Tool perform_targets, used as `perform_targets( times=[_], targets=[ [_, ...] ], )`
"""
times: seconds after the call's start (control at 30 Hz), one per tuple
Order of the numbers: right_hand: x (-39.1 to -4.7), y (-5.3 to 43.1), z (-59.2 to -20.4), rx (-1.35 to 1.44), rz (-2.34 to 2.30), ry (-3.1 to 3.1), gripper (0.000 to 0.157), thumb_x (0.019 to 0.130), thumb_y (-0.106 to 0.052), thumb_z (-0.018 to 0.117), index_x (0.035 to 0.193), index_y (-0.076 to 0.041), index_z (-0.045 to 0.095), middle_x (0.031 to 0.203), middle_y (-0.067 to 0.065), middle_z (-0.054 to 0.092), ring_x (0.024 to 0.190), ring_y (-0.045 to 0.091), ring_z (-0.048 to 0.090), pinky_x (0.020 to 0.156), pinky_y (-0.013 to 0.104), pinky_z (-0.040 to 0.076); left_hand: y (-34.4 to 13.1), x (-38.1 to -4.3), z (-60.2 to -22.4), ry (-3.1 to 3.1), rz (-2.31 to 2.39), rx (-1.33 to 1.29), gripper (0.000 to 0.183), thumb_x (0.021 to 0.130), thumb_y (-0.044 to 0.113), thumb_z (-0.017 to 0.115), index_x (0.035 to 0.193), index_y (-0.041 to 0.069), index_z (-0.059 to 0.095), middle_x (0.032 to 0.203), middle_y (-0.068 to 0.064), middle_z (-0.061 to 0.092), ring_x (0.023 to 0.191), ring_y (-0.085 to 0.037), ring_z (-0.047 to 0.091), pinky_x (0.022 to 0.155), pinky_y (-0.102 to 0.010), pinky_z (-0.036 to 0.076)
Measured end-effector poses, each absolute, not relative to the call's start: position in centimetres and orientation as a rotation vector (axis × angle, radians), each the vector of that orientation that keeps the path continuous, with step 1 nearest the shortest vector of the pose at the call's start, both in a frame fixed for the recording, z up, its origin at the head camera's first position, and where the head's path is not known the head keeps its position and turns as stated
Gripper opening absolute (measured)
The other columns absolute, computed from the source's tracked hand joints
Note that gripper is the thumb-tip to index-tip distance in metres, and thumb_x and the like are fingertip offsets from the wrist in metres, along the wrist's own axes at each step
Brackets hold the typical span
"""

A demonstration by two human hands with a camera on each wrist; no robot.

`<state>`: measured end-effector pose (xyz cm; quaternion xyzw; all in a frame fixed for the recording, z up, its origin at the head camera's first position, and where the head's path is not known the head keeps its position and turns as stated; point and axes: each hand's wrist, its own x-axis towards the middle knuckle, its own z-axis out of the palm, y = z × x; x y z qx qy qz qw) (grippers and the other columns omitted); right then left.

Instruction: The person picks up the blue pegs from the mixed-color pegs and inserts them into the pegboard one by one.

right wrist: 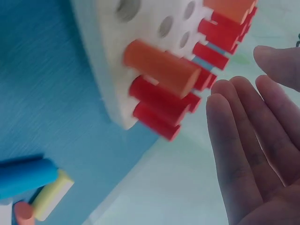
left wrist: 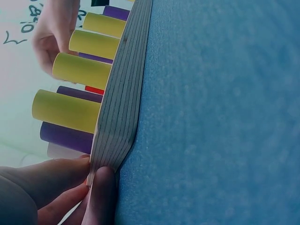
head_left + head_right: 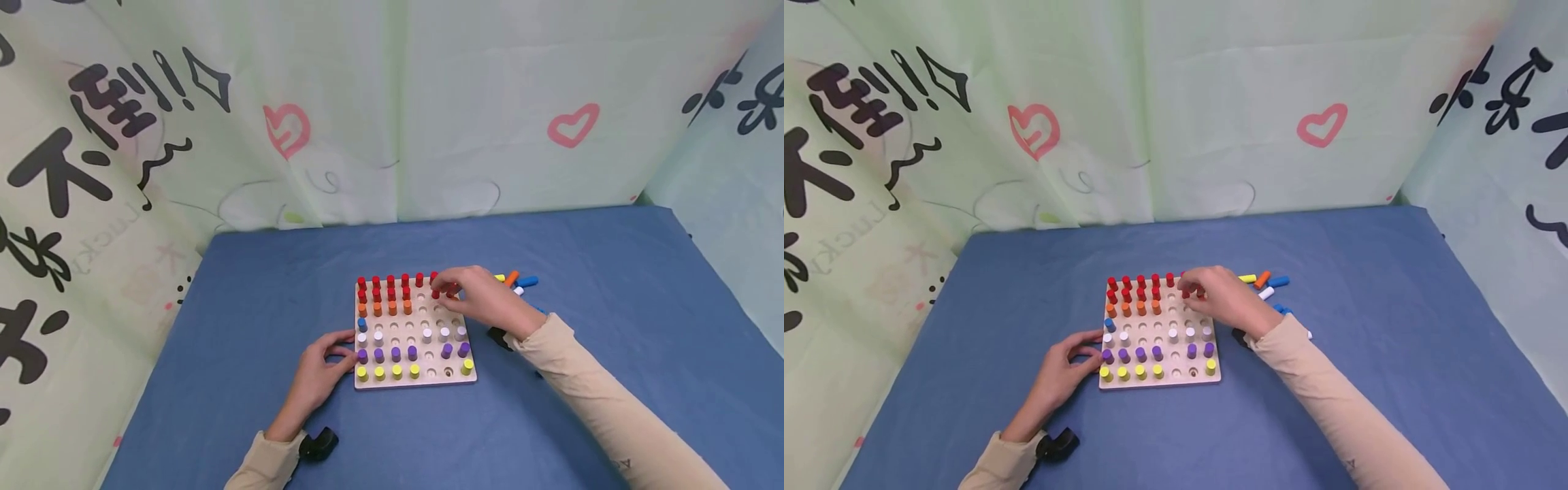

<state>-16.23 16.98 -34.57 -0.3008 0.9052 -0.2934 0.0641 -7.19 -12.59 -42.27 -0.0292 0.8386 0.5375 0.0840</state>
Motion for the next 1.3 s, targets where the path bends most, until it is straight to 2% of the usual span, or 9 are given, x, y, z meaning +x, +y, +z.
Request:
perform_targets(
  times=[0.2, 0.47, 0.67, 1.0, 1.3],
  targets=[
    [-16.5, 18.2, -35.1, -0.850, -0.841, 2.799, 0.026, 0.086, -0.005, 0.076, 0.111, -0.002, 0.071, 0.107, 0.011, 0.071, 0.090, 0.025, 0.068, 0.081, 0.042, 0.057, -12.6, -7.2, -42.2, 2.508, 1.600, -0.089, 0.038, 0.091, 0.007, 0.071, 0.129, 0.006, 0.064, 0.105, -0.011, 0.070, 0.082, -0.016, 0.070, 0.070, -0.026, 0.058],
    [-16.6, 19.7, -35.6, -0.817, -0.853, 2.820, 0.020, 0.088, -0.006, 0.073, 0.108, -0.003, 0.070, 0.105, 0.011, 0.070, 0.089, 0.023, 0.067, 0.081, 0.041, 0.057, -12.6, -7.0, -42.3, 2.511, 1.597, -0.084, 0.038, 0.091, 0.008, 0.071, 0.129, 0.006, 0.064, 0.108, -0.011, 0.069, 0.083, -0.015, 0.070, 0.069, -0.026, 0.058],
    [-17.0, 20.6, -35.9, -0.730, -0.824, 2.843, 0.026, 0.089, -0.011, 0.075, 0.112, -0.001, 0.070, 0.108, 0.013, 0.070, 0.093, 0.026, 0.067, 0.083, 0.044, 0.056, -12.6, -7.1, -42.4, 2.506, 1.620, -0.070, 0.038, 0.091, 0.005, 0.070, 0.128, 0.004, 0.064, 0.099, -0.011, 0.071, 0.077, -0.016, 0.071, 0.068, -0.026, 0.058],
    [-17.3, 22.1, -36.7, -0.661, -0.743, 2.869, 0.027, 0.088, -0.010, 0.075, 0.112, 0.002, 0.069, 0.108, 0.017, 0.069, 0.095, 0.030, 0.066, 0.085, 0.047, 0.055, -12.7, -7.1, -42.5, 2.509, 1.616, -0.062, 0.038, 0.091, 0.006, 0.071, 0.128, 0.004, 0.063, 0.098, -0.010, 0.070, 0.076, -0.015, 0.071, 0.068, -0.026, 0.058],
    [-17.9, 22.7, -37.5, -0.639, -0.639, 2.914, 0.029, 0.086, -0.012, 0.077, 0.111, 0.001, 0.070, 0.107, 0.014, 0.070, 0.094, 0.028, 0.064, 0.085, 0.046, 0.054, -12.8, -7.3, -42.6, 2.516, 1.600, -0.065, 0.038, 0.091, 0.008, 0.071, 0.129, 0.005, 0.063, 0.102, -0.010, 0.070, 0.078, -0.015, 0.071, 0.070, -0.026, 0.058]
  ],
)
